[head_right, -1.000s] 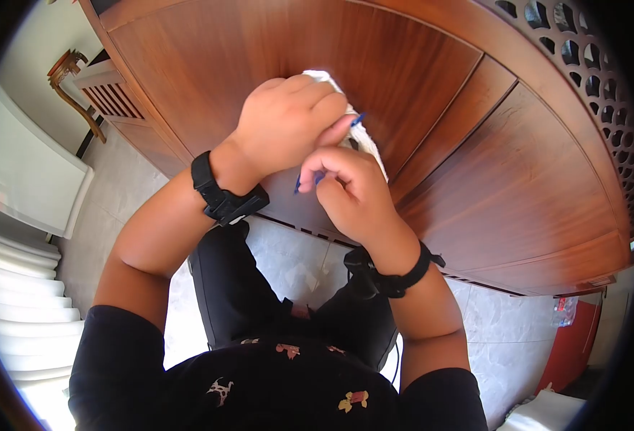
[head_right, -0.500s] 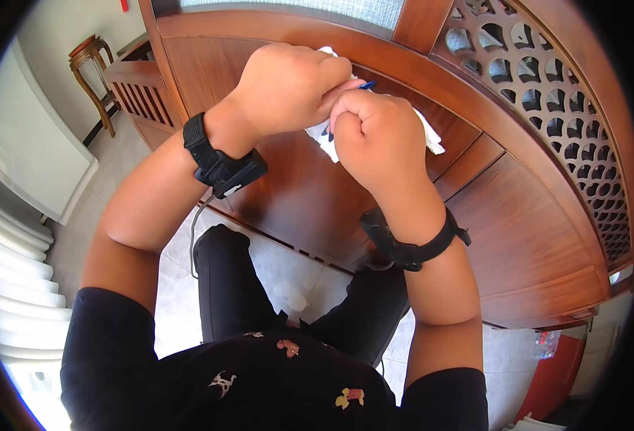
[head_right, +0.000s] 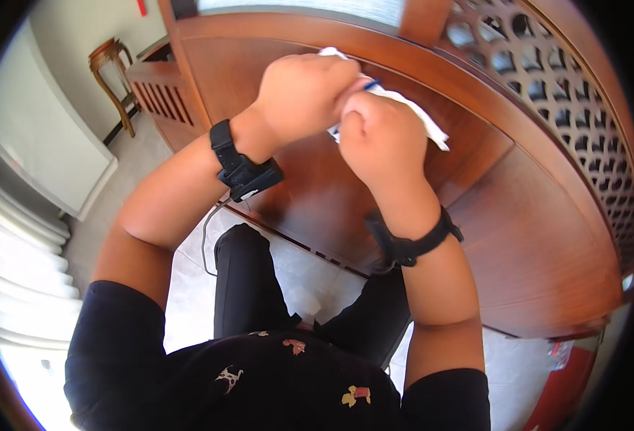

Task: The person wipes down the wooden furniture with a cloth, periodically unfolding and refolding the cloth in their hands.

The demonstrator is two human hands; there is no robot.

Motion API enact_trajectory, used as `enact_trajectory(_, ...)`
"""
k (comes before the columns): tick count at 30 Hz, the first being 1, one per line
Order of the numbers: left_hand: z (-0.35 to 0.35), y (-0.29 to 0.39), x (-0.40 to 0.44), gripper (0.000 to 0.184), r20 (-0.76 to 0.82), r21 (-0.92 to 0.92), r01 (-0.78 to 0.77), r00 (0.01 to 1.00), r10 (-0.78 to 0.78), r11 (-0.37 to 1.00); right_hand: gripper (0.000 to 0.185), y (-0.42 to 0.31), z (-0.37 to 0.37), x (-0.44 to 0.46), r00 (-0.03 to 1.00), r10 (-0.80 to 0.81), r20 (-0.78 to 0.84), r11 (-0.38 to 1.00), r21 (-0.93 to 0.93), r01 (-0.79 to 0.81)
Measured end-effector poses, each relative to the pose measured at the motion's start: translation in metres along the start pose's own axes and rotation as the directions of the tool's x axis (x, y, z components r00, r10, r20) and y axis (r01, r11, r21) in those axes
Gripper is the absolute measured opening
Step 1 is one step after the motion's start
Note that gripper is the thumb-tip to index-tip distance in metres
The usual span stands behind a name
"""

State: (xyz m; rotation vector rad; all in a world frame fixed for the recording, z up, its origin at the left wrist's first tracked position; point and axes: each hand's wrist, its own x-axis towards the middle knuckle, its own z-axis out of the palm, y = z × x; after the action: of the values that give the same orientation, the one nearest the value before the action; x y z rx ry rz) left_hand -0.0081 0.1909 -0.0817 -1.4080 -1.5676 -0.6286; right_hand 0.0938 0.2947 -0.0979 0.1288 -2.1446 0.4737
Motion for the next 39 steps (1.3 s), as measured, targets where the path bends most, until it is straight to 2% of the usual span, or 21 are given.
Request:
enact_trajectory(3, 0.009, 0.011, 0.001, 0.016, -0.125, -0.014, -0.058, 0.991, 0.055, 0.998, 0.007, 0.0, -0.008, -0.013, 0.99, -0.088, -0.11, 0.996, -0.032, 0.085)
enact_trajectory(4, 0.007, 0.015, -0.003, 0.014, -0.119, -0.013, -0.05, 0.992, 0.048, 0.999, 0.008, -0.006, -0.008, -0.018, 0.993, -0.032, -0.113, 0.998, -0.065, 0.025)
enact_trajectory(8, 0.01, 0.021, -0.006, 0.017, 0.013, 0.102, -0.034, 0.999, 0.033, 0.994, 0.013, -0.001, -0.008, -0.017, 0.995, 0.005, -0.103, 0.996, -0.091, -0.014)
enact_trajectory(9, 0.011, 0.026, -0.003, 0.017, 0.017, 0.097, -0.045, 0.999, 0.043, 0.994, 0.013, 0.002, -0.011, -0.021, 0.994, 0.013, -0.112, 0.995, -0.093, -0.024)
enact_trajectory(11, 0.011, 0.04, -0.006, 0.017, 0.131, 0.087, -0.068, 0.99, 0.056, 0.994, 0.009, 0.007, -0.016, -0.036, 0.995, 0.079, -0.065, 0.994, -0.076, -0.083)
enact_trajectory(14, 0.009, 0.062, -0.006, 0.018, 0.309, -0.034, 0.051, 0.95, -0.038, 0.998, 0.014, 0.016, -0.032, -0.054, 0.99, 0.139, 0.0, 0.978, -0.159, -0.137)
enact_trajectory(17, 0.001, 0.078, -0.003, 0.021, 0.385, -0.154, 0.14, 0.92, -0.071, 0.978, 0.01, 0.03, -0.045, -0.066, 0.982, 0.136, -0.128, 0.983, -0.103, -0.15)
enact_trajectory(18, 0.0, 0.082, -0.001, 0.021, 0.379, -0.152, 0.148, 0.922, -0.08, 0.977, 0.008, 0.03, -0.052, -0.067, 0.976, 0.127, -0.178, 0.984, -0.097, -0.146)
enact_trajectory(20, 0.002, 0.091, 0.0, 0.027, 0.361, -0.342, 0.165, 0.932, -0.033, 0.925, 0.004, 0.027, -0.068, -0.063, 0.966, 0.128, -0.226, 0.98, -0.123, -0.158)
enact_trajectory(23, 0.003, 0.105, 0.003, 0.028, 0.353, -0.421, 0.19, 0.935, -0.033, 0.887, 0.004, 0.026, -0.083, -0.058, 0.973, 0.125, -0.196, 0.981, -0.121, -0.15)
enact_trajectory(25, 0.0, 0.108, 0.003, 0.029, 0.364, -0.457, 0.209, 0.931, -0.032, 0.865, 0.003, 0.024, -0.09, -0.054, 0.951, 0.264, -0.162, 0.958, -0.071, -0.278)
enact_trajectory(26, -0.002, 0.108, 0.003, 0.029, 0.351, -0.46, 0.211, 0.936, -0.042, 0.863, 0.003, 0.024, -0.091, -0.053, 0.956, 0.251, -0.154, 0.961, -0.082, -0.265)
enact_trajectory(28, -0.007, 0.11, 0.004, 0.023, 0.453, -0.624, 0.387, 0.887, -0.09, 0.679, 0.004, 0.028, -0.09, -0.054, 0.957, 0.245, -0.154, 0.962, -0.085, -0.26)
enact_trajectory(29, -0.009, 0.111, 0.004, 0.025, 0.445, -0.632, 0.381, 0.891, -0.088, 0.675, 0.005, 0.03, -0.089, -0.054, 0.956, 0.252, -0.148, 0.965, -0.029, -0.259)
enact_trajectory(32, -0.01, 0.114, 0.004, 0.026, 0.422, -0.639, 0.352, 0.904, -0.07, 0.685, 0.005, 0.029, -0.087, -0.052, 0.956, 0.252, -0.151, 0.96, -0.087, -0.267)
enact_trajectory(33, -0.008, 0.111, 0.005, 0.025, 0.505, -0.598, 0.379, 0.863, -0.036, 0.706, 0.005, 0.03, -0.086, -0.052, 0.96, 0.242, -0.142, 0.962, -0.093, -0.256)
enact_trajectory(34, 0.002, 0.105, 0.002, 0.025, 0.497, -0.6, 0.381, 0.866, -0.044, 0.703, 0.005, 0.03, -0.086, -0.05, 0.959, 0.256, -0.123, 0.959, -0.093, -0.268)
enact_trajectory(36, 0.023, 0.094, -0.004, 0.037, 0.455, -0.588, 0.287, 0.89, 0.016, 0.756, 0.005, 0.029, -0.085, -0.049, 0.958, 0.267, -0.103, 0.955, -0.107, -0.278)
enact_trajectory(37, 0.026, 0.088, -0.003, 0.051, 0.482, -0.563, 0.292, 0.876, 0.02, 0.773, 0.005, 0.029, -0.084, -0.046, 0.974, 0.198, -0.108, 0.961, -0.175, -0.215)
enact_trajectory(38, 0.027, 0.082, -0.001, 0.051, 0.46, -0.571, 0.273, 0.888, 0.026, 0.774, 0.005, 0.029, -0.083, -0.041, 0.986, 0.125, -0.114, 0.958, -0.245, -0.15)
enact_trajectory(39, 0.026, 0.077, 0.002, 0.052, 0.506, -0.607, 0.354, 0.862, 0.004, 0.711, 0.004, 0.028, -0.082, -0.037, 0.988, 0.079, -0.129, 0.95, -0.292, -0.114)
